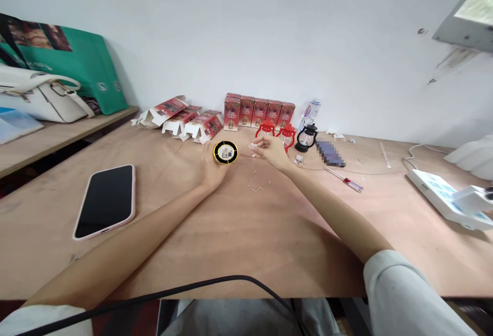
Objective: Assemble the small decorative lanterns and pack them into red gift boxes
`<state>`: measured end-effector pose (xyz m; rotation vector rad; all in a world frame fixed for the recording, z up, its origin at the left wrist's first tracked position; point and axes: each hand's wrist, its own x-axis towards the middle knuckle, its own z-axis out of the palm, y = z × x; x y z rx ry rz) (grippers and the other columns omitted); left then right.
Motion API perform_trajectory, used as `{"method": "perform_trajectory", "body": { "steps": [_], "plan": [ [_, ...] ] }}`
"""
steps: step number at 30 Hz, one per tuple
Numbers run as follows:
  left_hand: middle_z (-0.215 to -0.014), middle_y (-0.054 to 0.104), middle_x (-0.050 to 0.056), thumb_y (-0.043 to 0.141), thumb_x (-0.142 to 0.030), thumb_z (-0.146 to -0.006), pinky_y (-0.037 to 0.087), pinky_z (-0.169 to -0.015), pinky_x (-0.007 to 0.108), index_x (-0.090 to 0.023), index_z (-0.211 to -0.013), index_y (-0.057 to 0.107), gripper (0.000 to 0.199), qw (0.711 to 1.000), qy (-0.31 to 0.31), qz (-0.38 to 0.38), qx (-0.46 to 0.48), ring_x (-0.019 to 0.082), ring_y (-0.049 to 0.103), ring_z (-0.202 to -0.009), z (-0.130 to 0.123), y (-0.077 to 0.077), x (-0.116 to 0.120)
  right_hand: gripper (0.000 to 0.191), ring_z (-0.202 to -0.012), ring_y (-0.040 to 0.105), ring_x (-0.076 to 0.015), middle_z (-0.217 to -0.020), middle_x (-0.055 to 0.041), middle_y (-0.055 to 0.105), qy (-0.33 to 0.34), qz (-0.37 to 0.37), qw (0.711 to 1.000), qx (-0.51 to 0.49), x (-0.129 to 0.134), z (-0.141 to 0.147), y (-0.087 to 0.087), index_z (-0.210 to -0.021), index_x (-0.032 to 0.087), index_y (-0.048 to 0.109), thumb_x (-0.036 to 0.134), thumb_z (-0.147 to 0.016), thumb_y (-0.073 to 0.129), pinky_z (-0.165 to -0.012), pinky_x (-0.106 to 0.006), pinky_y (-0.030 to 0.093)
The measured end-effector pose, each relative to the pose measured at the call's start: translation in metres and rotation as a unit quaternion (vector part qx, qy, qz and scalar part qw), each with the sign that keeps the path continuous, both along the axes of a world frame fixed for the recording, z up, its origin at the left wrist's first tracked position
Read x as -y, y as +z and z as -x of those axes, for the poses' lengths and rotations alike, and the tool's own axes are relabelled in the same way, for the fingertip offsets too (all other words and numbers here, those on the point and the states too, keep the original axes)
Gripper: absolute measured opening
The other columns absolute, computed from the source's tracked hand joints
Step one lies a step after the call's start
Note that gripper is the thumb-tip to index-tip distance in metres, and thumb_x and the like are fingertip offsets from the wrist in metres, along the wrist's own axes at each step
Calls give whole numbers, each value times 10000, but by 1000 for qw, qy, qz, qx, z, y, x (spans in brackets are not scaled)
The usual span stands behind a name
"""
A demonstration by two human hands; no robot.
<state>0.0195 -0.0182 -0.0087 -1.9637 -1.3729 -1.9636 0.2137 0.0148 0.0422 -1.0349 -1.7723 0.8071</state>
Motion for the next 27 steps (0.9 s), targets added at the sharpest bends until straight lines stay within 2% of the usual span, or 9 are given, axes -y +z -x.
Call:
{"method": "perform_trajectory", "body": {
  "steps": [2, 5, 8, 11, 14, 18, 23, 27],
  "plan": [
    [-909, 618, 39, 739, -279, -744, 500, -782, 360, -192, -942, 577, 271, 999, -12, -22, -45, 210, 592, -874, -1, 2, 4, 343, -606, 614, -122, -690, -24, 679, 30, 20, 998, -58, 12, -3, 9, -817, 156, 695, 428, -634, 796, -628, -281, 532],
    [-901, 631, 37, 697, -225, -769, 502, -761, 357, -198, -932, 583, 200, 994, -42, -50, -86, 209, 596, -864, -6, 6, 11, 325, -666, 645, -131, -729, -34, 709, 84, 37, 993, -79, 32, 0, 23, -795, 169, 714, 461, -661, 771, -680, -291, 555],
    [-906, 644, 39, 699, -196, -761, 503, -747, 349, -205, -947, 589, 216, 991, -66, -74, -86, 208, 603, -860, -12, 8, 15, 298, -764, 673, -140, -823, -41, 737, 120, 19, 989, -82, 48, 6, 34, -807, 180, 727, 460, -704, 738, -747, -294, 558],
    [-906, 639, 34, 699, -207, -770, 499, -730, 341, -224, -961, 588, 222, 991, -73, -73, -83, 204, 604, -853, -15, 8, 17, 311, -777, 678, -141, -816, -37, 740, 142, 11, 986, -92, 57, 9, 41, -800, 174, 727, 449, -663, 779, -752, -285, 555],
    [-878, 618, 29, 704, -241, -777, 494, -710, 334, -232, -944, 582, 206, 992, -66, -64, -89, 197, 597, -826, -15, 8, 17, 338, -680, 653, -125, -748, -34, 729, 141, 30, 986, -80, 60, 9, 43, -758, 160, 720, 435, -597, 830, -645, -257, 538],
    [-886, 620, 37, 700, -289, -789, 498, -710, 339, -222, -951, 585, 210, 992, -64, -56, -89, 201, 598, -831, -14, 8, 18, 362, -554, 583, -93, -658, -27, 700, 126, 49, 990, -47, 58, 7, 42, -691, 145, 687, 434, -553, 855, -503, -220, 456],
    [-895, 629, 39, 691, -305, -790, 501, -731, 364, -237, -948, 586, 202, 994, -59, -39, -83, 217, 601, -845, -15, 7, 18, 374, -534, 572, -91, -626, -20, 682, 113, 35, 992, -34, 57, 5, 42, -665, 147, 659, 439, -545, 859, -481, -217, 440],
    [-895, 622, 42, 691, -348, -797, 496, -719, 368, -239, -955, 589, 218, 993, -57, -48, -87, 218, 592, -834, -14, 6, 17, 355, -568, 611, -109, -643, -24, 694, 139, 53, 989, -26, 56, 3, 43, -685, 149, 692, 430, -542, 856, -544, -246, 508]
  ]
}}
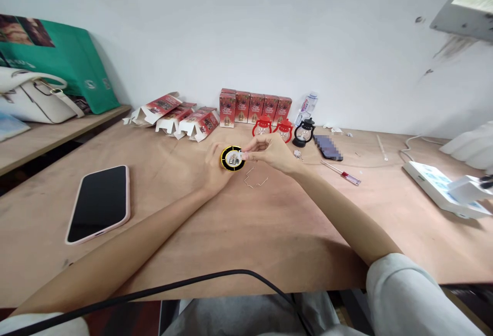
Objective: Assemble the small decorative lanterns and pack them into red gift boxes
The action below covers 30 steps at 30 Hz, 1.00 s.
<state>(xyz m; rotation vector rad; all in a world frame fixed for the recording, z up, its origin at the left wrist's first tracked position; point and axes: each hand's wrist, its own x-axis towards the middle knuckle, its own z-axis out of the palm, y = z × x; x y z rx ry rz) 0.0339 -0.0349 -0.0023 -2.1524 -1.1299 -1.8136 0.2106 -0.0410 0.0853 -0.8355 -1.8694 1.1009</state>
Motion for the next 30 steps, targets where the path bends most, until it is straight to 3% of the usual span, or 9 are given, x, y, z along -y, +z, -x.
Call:
{"method": "perform_trajectory", "body": {
  "steps": [7, 12, 17, 26, 30],
  "plan": [
    [-876, 603, 27, 718, -368, -772, 488, -698, 340, -220, -939, 578, 263, 1000, 7, 0, 5, 198, 575, -813, -1, 0, 0, 296, -681, 667, -148, -670, -22, 695, 27, -32, 999, 33, 1, -2, 2, -719, 165, 720, 432, -628, 810, -684, -298, 548],
    [-862, 610, 26, 690, -259, -788, 479, -699, 322, -214, -936, 572, 195, 1000, 1, -25, -1, 188, 578, -805, -1, 0, -1, 292, -677, 614, -129, -766, -31, 697, -28, -162, 984, 67, 7, -1, 6, -769, 172, 703, 464, -766, 708, -646, -278, 485],
    [-879, 613, 25, 676, -281, -799, 480, -706, 330, -226, -940, 565, 187, 1000, 0, -13, -7, 194, 587, -819, -1, -3, -1, 297, -617, 533, -106, -697, -8, 655, -47, -246, 962, 111, 13, 5, 5, -693, 185, 681, 444, -834, 652, -601, -255, 415],
    [-917, 630, 43, 638, -302, -813, 500, -744, 381, -256, -956, 565, 167, 1000, -1, 23, -7, 227, 600, -866, -1, -1, 2, 348, -586, 505, -115, -660, -15, 642, -128, -248, 958, 70, 11, 18, -18, -682, 189, 667, 499, -836, 633, -577, -263, 406],
    [-904, 630, 38, 639, -283, -823, 495, -738, 360, -242, -958, 561, 161, 1000, -3, 7, -10, 214, 595, -866, -1, -2, 2, 395, -595, 512, -122, -643, -18, 622, -134, -245, 959, 48, 10, 20, -23, -685, 185, 670, 549, -827, 620, -576, -267, 411]
  ]
}}
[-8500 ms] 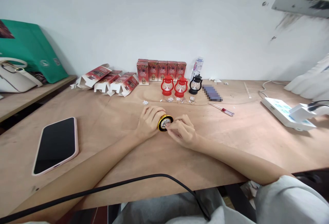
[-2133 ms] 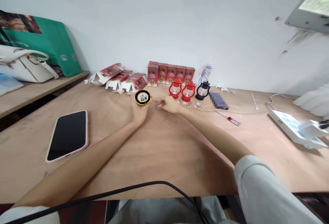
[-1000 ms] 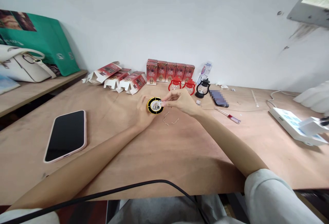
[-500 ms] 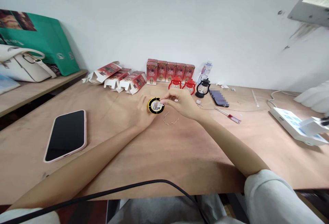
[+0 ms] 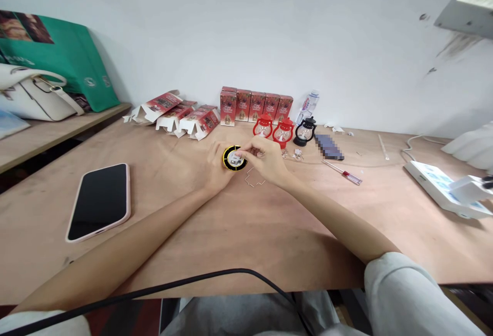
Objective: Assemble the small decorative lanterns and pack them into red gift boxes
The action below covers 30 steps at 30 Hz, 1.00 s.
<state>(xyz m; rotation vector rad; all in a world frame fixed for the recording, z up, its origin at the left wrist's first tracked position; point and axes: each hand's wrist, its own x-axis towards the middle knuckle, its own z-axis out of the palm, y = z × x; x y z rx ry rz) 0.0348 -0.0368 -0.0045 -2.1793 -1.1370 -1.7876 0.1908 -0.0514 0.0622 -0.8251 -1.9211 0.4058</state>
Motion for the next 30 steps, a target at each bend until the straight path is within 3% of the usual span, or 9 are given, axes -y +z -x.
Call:
{"method": "perform_trajectory", "body": {
  "steps": [20, 26, 30],
  "plan": [
    [-897, 610, 43, 588, -323, -868, 483, -737, 366, -221, -938, 555, 128, 1000, 5, -10, -4, 204, 571, -849, 0, 3, 0, 318, -621, 518, -117, -690, -14, 583, -17, -14, 1000, -8, 6, 7, -10, -707, 191, 661, 461, -868, 611, -611, -261, 441],
    [-878, 596, 35, 565, -349, -893, 475, -728, 361, -220, -925, 546, 134, 1000, 3, -13, -4, 198, 566, -854, 0, 2, -1, 252, -617, 492, -109, -693, 2, 557, -25, 35, 999, -27, 3, 9, -10, -684, 193, 630, 398, -825, 674, -615, -265, 435],
    [-871, 593, 32, 581, -340, -885, 473, -716, 347, -215, -933, 548, 137, 1000, 5, -25, 4, 186, 571, -830, 0, 1, -3, 227, -690, 537, -112, -809, -1, 603, -15, 101, 991, -86, 0, 10, -11, -747, 195, 597, 383, -754, 723, -635, -258, 454]
  ]
}}
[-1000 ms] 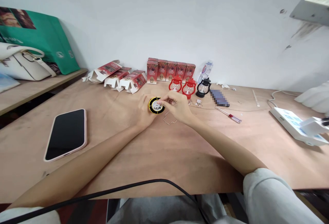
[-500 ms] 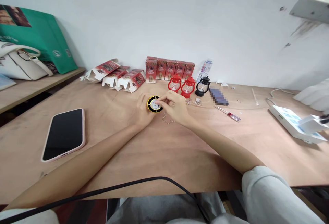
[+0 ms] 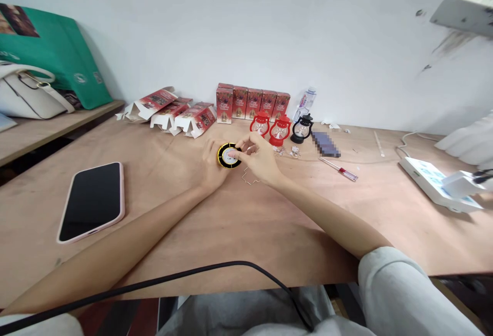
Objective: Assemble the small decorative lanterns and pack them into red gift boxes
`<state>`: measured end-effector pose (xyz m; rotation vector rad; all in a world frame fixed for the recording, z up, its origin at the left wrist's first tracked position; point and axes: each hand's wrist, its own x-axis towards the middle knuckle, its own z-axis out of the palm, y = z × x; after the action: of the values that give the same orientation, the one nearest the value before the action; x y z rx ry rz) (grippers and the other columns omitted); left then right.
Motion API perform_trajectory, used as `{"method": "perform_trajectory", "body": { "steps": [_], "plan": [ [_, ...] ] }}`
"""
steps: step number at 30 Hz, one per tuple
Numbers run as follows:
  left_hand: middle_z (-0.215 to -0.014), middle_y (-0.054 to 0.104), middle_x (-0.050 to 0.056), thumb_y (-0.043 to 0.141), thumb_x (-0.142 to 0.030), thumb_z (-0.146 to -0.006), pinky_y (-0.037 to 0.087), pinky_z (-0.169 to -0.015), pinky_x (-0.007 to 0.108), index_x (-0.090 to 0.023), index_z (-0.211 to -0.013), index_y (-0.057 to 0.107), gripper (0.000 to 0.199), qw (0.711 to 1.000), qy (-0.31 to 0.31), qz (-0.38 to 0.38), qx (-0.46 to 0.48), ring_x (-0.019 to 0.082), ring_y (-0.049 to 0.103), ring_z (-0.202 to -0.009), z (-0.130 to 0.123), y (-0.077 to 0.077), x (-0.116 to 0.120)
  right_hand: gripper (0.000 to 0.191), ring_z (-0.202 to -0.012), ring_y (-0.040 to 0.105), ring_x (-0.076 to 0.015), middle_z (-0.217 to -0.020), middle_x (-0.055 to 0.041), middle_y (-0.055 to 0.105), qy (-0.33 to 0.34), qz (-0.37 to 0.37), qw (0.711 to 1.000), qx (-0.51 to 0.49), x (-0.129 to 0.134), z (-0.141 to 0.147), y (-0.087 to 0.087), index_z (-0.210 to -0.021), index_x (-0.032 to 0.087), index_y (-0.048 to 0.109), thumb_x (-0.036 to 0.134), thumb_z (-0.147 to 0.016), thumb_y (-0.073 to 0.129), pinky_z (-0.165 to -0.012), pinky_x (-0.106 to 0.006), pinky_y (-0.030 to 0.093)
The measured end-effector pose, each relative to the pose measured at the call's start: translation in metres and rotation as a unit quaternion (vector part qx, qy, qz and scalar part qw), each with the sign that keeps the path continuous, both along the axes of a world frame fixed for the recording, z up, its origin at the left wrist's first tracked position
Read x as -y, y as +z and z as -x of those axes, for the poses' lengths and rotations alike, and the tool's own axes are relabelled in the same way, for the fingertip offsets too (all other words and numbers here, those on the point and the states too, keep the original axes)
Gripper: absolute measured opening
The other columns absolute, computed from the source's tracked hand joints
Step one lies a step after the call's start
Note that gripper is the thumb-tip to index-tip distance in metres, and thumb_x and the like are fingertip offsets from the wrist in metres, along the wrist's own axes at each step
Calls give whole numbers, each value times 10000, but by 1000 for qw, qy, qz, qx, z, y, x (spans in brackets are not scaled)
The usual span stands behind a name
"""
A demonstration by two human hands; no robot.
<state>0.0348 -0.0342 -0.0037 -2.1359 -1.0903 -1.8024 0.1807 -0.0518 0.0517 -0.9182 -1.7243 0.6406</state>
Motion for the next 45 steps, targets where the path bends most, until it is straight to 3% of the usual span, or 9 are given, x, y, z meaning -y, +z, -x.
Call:
{"method": "perform_trajectory", "body": {
  "steps": [7, 15, 20, 27, 34, 36, 38, 41, 45],
  "plan": [
    [-907, 606, 45, 586, -308, -869, 484, -747, 356, -222, -953, 562, 122, 1000, 1, -24, -8, 205, 590, -874, -1, -2, 0, 362, -696, 592, -122, -752, 24, 649, 49, 68, 996, -28, -4, -1, 4, -951, 183, 628, 241, -633, 791, -666, -264, 478],
    [-889, 585, 27, 644, -359, -829, 481, -703, 321, -212, -972, 542, 229, 1000, 10, -13, -13, 177, 576, -820, 1, 1, 2, 331, -797, 626, -147, -900, -26, 687, 163, 66, 984, 25, -12, -16, 11, -870, 187, 697, 379, -622, 806, -741, -300, 510],
    [-890, 585, 38, 626, -350, -855, 467, -729, 325, -208, -979, 556, 201, 1000, 9, -2, -11, 179, 568, -828, 1, 0, 2, 235, -782, 617, -149, -877, -24, 664, 131, 20, 990, 49, -10, -17, 11, -883, 189, 707, 267, -670, 768, -738, -307, 516],
    [-979, 574, 56, 720, -379, -770, 487, -719, 324, -217, -1024, 557, 342, 999, 18, 28, 1, 192, 567, -866, 3, -7, 0, 116, -775, 614, -154, -829, -30, 653, 76, -9, 994, 76, -5, -11, 10, -809, 170, 693, 206, -703, 726, -769, -328, 513],
    [-868, 572, 26, 695, -244, -795, 457, -699, 303, -196, -949, 571, 204, 999, 10, -31, -15, 175, 553, -814, 2, 0, -2, 276, -811, 651, -159, -891, -37, 718, 182, 74, 980, 25, -27, -28, 10, -901, 193, 721, 399, -717, 736, -771, -317, 524],
    [-869, 581, 27, 714, -224, -774, 463, -715, 307, -191, -938, 566, 223, 1000, 13, -25, -2, 177, 557, -819, 1, 2, -1, 234, -839, 662, -165, -909, -51, 733, 124, 63, 990, 32, -44, -39, 6, -918, 189, 725, 382, -800, 662, -768, -308, 517],
    [-874, 584, 29, 736, -224, -750, 472, -726, 311, -189, -935, 557, 260, 1000, 17, -16, 16, 181, 564, -827, 1, 2, 0, 175, -812, 662, -169, -904, -70, 740, 18, 33, 992, 121, -63, -48, 1, -923, 168, 728, 274, -844, 613, -765, -308, 508],
    [-885, 584, 31, 737, -225, -739, 478, -733, 319, -193, -937, 554, 271, 999, 24, 0, 24, 189, 573, -838, 1, 2, 2, 222, -954, 645, -211, -1007, -117, 732, -57, -24, 921, 384, -85, -52, -6, -988, 124, 727, 122, -860, 546, -870, -333, 462],
    [-885, 583, 29, 699, -186, -736, 475, -735, 324, -196, -933, 545, 250, 999, 26, 7, 21, 197, 573, -847, 1, 1, 1, 250, -1154, 542, -318, -1145, -195, 675, -24, -82, 818, 568, -98, -44, -11, -1034, 72, 718, 142, -877, 537, -942, -411, 384]
  ]
}}
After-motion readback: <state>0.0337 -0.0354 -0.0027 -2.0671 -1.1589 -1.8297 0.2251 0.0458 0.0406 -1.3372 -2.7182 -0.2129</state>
